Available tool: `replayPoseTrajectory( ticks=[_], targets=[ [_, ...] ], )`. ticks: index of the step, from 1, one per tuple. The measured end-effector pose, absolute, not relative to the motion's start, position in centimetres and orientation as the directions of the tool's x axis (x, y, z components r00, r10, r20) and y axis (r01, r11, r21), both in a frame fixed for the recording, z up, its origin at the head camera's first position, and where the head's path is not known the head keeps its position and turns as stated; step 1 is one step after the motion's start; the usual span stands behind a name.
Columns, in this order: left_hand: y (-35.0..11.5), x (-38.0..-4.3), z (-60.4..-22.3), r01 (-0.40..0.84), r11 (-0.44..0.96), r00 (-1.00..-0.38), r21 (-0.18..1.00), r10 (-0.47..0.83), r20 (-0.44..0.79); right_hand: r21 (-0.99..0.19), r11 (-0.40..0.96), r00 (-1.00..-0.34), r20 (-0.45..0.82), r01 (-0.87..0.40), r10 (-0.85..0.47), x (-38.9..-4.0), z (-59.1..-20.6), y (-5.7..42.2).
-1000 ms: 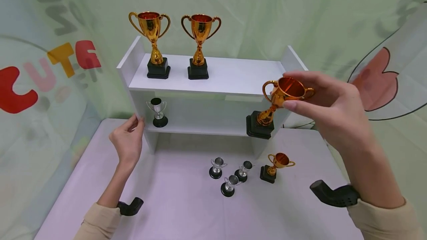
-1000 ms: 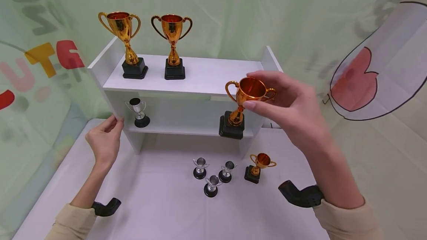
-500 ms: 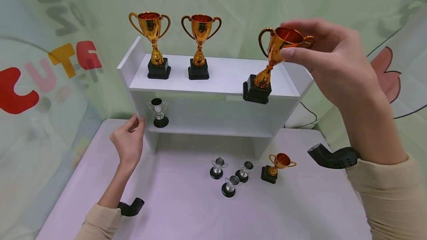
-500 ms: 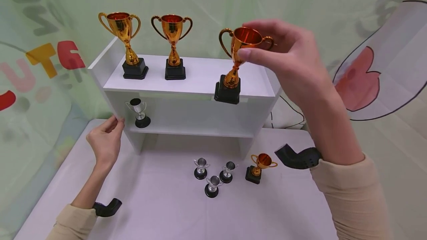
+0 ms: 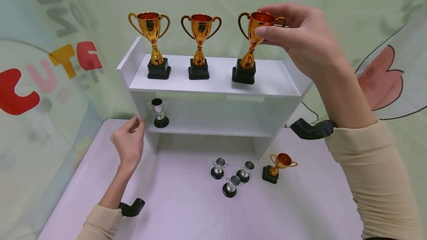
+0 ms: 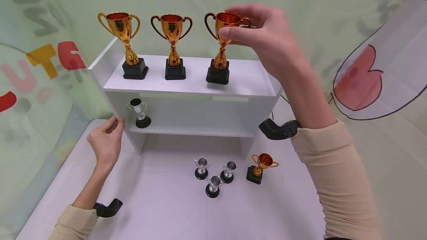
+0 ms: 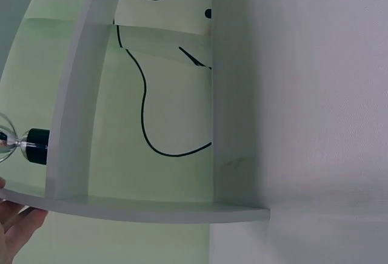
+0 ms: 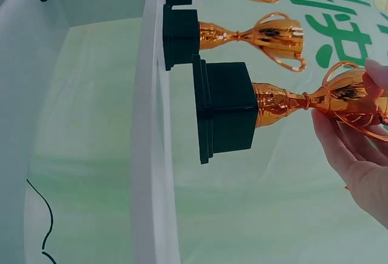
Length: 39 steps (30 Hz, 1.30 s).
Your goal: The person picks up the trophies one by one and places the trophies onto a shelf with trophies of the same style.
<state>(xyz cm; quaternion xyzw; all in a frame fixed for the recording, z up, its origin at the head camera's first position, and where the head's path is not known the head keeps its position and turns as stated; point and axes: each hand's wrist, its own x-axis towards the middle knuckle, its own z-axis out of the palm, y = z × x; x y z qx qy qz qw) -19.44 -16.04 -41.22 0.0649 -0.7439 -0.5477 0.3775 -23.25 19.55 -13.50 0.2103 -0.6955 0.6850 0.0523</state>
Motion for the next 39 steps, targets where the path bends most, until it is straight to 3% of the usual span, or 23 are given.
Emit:
replayPoseTrajectory(
  ticks=[16,39],
  targets=[
    [-16.1,-19.5,-41.3,0.324,0.396,-0.706,0.859,-0.503,0.498,-0.956,-0.008,-0.925,0.286,-0.293,-0.251,-26.3,-14.4,18.2],
    [-16.1,-19.4,-41.2,0.323,0.404,-0.703,0.856,-0.503,0.503,-0.966,-0.012,-0.937,0.252,-0.257,-0.241,-26.9,-15.0,18.4]
  ],
)
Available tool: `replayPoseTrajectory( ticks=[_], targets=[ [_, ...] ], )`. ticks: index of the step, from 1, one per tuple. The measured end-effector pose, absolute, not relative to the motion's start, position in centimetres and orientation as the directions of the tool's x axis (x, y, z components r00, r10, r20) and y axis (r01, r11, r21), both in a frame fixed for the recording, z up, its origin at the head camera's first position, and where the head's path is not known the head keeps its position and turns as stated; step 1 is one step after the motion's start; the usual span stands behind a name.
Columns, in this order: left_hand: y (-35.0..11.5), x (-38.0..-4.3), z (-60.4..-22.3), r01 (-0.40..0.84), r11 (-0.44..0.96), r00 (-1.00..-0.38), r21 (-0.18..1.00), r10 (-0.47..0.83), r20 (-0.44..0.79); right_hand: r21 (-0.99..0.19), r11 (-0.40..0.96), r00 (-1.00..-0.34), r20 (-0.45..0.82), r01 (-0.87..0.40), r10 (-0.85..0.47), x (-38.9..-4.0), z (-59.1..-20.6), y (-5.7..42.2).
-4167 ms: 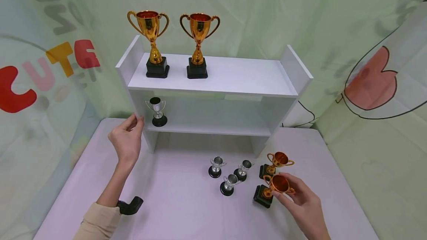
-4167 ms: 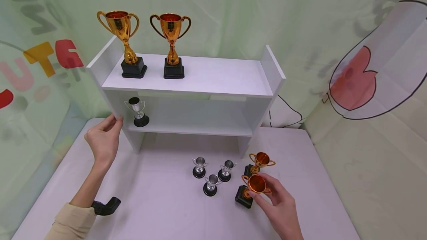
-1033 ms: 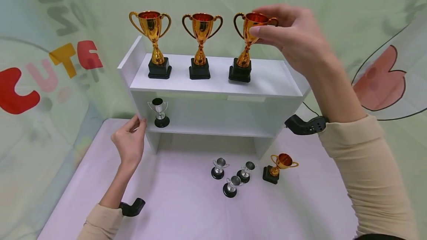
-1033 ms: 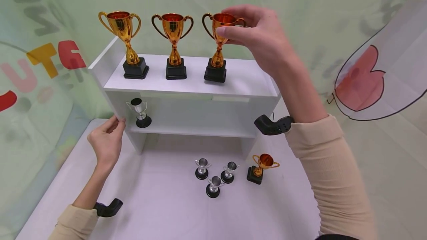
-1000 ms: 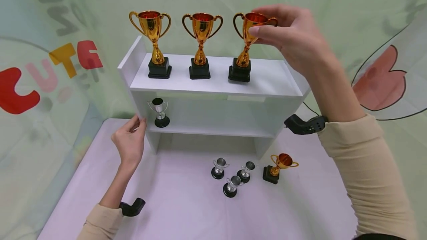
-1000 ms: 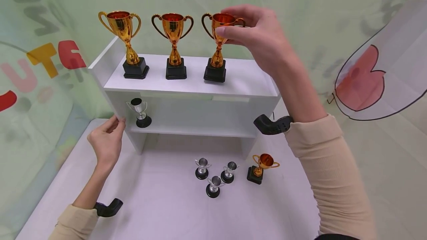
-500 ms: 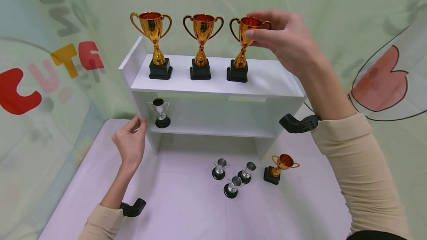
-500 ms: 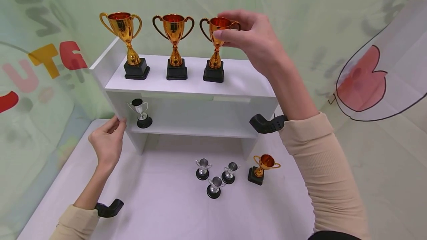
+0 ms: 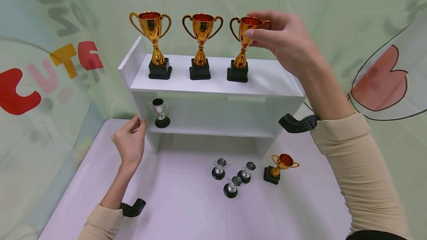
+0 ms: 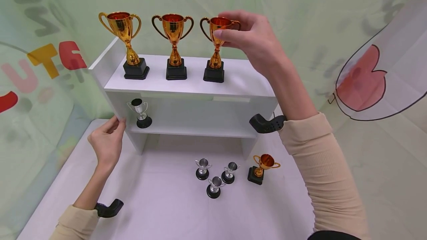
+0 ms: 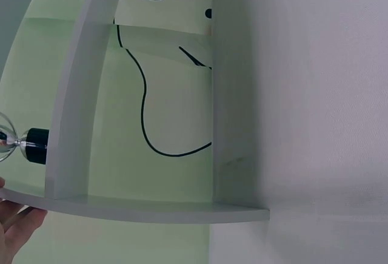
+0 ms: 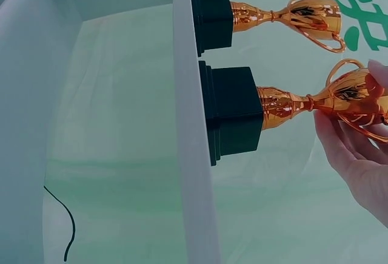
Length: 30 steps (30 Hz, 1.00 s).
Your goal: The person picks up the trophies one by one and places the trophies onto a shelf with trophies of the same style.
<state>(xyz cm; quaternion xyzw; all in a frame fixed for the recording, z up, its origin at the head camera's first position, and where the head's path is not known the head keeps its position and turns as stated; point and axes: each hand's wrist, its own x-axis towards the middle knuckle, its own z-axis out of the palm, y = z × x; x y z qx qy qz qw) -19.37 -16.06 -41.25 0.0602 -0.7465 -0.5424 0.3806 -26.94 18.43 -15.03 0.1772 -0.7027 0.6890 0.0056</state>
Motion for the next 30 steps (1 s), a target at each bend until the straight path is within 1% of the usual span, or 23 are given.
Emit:
replayPoseTrajectory(
  ticks=[6,11,16,25,30],
  targets=[
    [-15.9,-19.5,-41.3,0.32,0.4,-0.705,0.859,-0.504,0.498,-0.966,-0.023,-0.933,0.253,-0.256,-0.256,-26.8,-15.1,18.7],
    [-15.9,-19.5,-41.4,0.324,0.394,-0.707,0.86,-0.503,0.497,-0.965,0.0,-0.931,0.254,-0.263,-0.262,-26.6,-15.3,19.1],
    [-15.8,-19.5,-41.4,0.328,0.4,-0.7,0.856,-0.506,0.505,-0.963,-0.003,-0.927,0.261,-0.27,-0.269,-26.1,-15.4,19.6],
    [-15.8,-19.4,-41.3,0.342,0.395,-0.699,0.853,-0.499,0.512,-0.954,0.091,-0.942,0.264,-0.287,-0.207,-24.8,-15.5,21.3],
    [-15.9,-19.4,-41.3,0.342,0.401,-0.692,0.85,-0.505,0.516,-0.955,0.046,-0.941,0.278,-0.292,-0.193,-23.6,-15.6,22.2]
  ],
)
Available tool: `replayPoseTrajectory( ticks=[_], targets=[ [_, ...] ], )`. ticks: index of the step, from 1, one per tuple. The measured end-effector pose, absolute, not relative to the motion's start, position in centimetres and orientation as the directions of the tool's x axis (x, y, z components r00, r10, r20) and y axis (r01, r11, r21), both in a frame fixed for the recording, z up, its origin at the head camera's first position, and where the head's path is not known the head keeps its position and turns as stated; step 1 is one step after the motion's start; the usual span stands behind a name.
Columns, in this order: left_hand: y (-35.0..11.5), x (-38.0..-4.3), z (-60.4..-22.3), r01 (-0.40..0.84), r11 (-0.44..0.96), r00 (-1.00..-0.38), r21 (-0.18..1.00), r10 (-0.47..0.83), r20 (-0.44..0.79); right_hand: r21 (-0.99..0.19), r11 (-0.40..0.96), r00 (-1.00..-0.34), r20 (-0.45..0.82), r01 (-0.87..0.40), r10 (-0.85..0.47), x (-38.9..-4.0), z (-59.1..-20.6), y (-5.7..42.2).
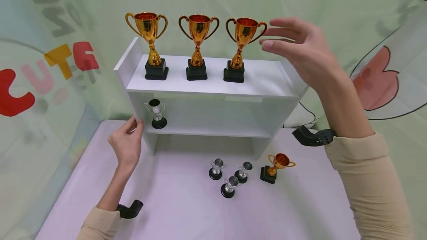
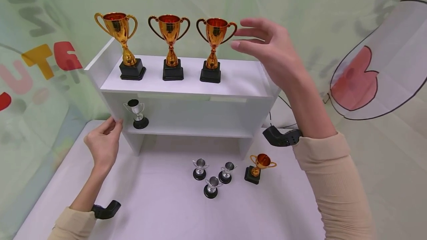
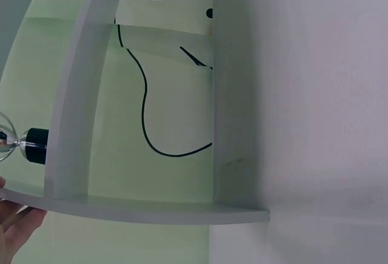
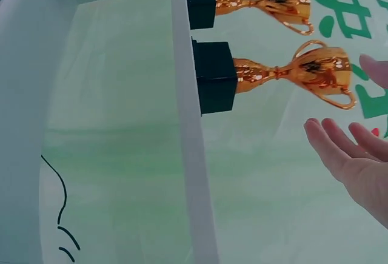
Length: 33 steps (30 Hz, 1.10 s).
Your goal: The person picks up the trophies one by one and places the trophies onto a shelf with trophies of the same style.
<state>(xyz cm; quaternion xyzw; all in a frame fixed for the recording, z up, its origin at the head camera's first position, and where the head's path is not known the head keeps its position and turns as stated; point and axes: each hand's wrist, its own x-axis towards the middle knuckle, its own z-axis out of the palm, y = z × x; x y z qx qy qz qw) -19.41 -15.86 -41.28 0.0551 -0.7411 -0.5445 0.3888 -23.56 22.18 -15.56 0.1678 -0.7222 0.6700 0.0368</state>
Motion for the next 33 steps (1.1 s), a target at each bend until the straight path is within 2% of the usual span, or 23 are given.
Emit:
replayPoseTrajectory(
  ticks=[10,16,23,28,33],
  targets=[
    [-16.0,-19.3,-41.3,0.354,0.397,-0.687,0.847,-0.504,0.523,-0.918,0.082,-0.913,0.37,-0.388,-0.175,-20.9,-16.0,23.3],
    [-16.0,-19.4,-41.3,0.354,0.392,-0.69,0.849,-0.503,0.52,-0.907,0.017,-0.894,0.413,-0.422,-0.176,-18.8,-17.1,23.8],
    [-16.0,-19.5,-41.4,0.339,0.407,-0.694,0.848,-0.5,0.518,-0.863,-0.123,-0.837,0.505,-0.49,-0.21,-16.7,-19.2,24.5],
    [-16.0,-19.4,-41.4,0.319,0.4,-0.703,0.859,-0.508,0.497,-0.843,-0.121,-0.812,0.538,-0.525,-0.225,-15.4,-21.0,24.8],
    [-16.0,-19.4,-41.3,0.319,0.39,-0.704,0.864,-0.512,0.491,-0.801,-0.139,-0.756,0.597,-0.583,-0.27,-14.5,-22.9,25.1]
  ],
)
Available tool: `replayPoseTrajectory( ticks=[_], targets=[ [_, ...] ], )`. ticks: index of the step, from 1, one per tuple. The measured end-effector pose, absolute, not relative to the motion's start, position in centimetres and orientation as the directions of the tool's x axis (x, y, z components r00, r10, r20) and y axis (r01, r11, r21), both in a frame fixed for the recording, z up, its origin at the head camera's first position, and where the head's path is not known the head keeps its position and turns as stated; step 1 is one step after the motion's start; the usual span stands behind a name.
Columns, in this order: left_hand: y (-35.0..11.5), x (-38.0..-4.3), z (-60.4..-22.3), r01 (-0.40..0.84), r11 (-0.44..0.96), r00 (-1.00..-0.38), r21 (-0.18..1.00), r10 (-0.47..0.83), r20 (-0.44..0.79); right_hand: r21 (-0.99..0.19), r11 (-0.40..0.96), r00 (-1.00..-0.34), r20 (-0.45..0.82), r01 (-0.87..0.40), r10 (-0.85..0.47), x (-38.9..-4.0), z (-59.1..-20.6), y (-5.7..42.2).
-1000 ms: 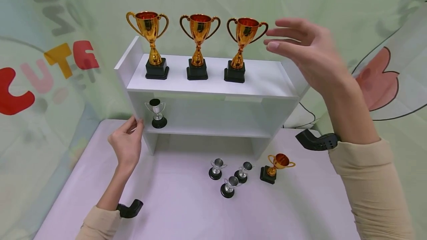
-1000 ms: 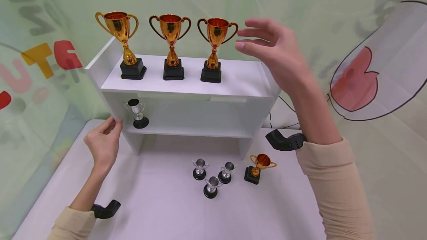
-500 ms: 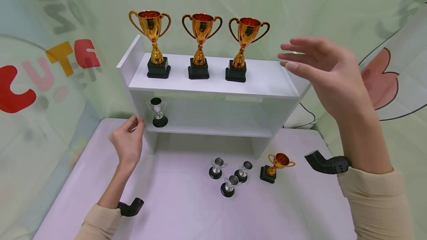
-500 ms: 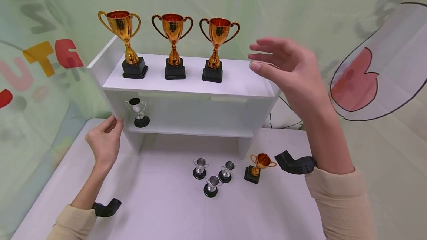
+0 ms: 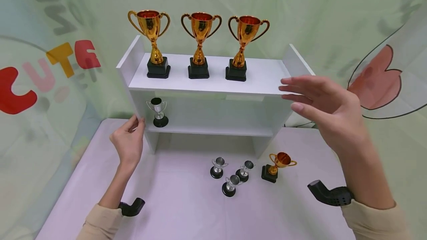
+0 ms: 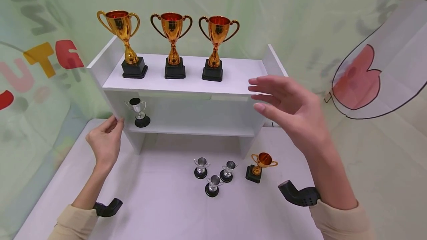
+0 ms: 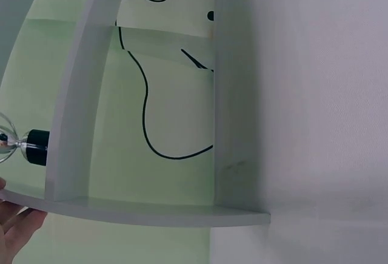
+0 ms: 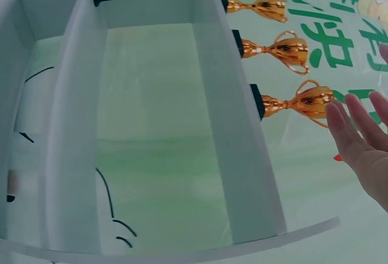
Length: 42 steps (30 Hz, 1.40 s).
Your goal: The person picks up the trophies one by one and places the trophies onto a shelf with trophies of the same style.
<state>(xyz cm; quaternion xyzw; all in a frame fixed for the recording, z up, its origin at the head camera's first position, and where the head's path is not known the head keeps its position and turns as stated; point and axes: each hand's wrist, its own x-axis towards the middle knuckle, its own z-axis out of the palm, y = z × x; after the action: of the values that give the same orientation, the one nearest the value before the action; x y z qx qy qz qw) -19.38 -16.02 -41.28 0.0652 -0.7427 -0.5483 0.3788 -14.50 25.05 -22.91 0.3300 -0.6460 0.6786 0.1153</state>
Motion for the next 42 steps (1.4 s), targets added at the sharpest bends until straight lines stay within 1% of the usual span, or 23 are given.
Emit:
replayPoseTrajectory(
  ticks=[3,6,14,21,25,35,42],
  targets=[
    [-16.0,-19.4,-41.3,0.323,0.393,-0.701,0.861,-0.512,0.497,-0.784,-0.166,-0.729,0.618,-0.598,-0.294,-14.2,-24.2,25.4],
    [-16.0,-19.3,-41.3,0.324,0.397,-0.698,0.859,-0.513,0.5,-0.778,-0.173,-0.72,0.626,-0.604,-0.299,-13.9,-25.6,25.8],
    [-16.0,-19.3,-41.2,0.324,0.391,-0.703,0.862,-0.51,0.495,-0.808,-0.052,-0.759,0.572,-0.587,-0.31,-12.8,-28.9,26.7],
    [-16.0,-19.4,-41.2,0.321,0.39,-0.706,0.863,-0.509,0.492,-0.826,0.0,-0.782,0.535,-0.564,-0.32,-12.7,-32.1,27.8],
    [-16.0,-19.3,-41.2,0.327,0.391,-0.706,0.86,-0.504,0.498,-0.832,0.062,-0.803,0.509,-0.552,-0.311,-12.6,-33.9,28.4],
    [-16.1,-19.3,-41.2,0.33,0.391,-0.705,0.859,-0.502,0.5,-0.837,0.303,-0.887,0.4,-0.456,-0.231,-12.3,-37.5,29.6],
    [-16.1,-19.3,-41.3,0.346,0.413,-0.694,0.843,-0.492,0.526,-0.84,0.349,-0.91,0.389,-0.414,-0.145,-12.2,-39.5,30.6]
  ],
)
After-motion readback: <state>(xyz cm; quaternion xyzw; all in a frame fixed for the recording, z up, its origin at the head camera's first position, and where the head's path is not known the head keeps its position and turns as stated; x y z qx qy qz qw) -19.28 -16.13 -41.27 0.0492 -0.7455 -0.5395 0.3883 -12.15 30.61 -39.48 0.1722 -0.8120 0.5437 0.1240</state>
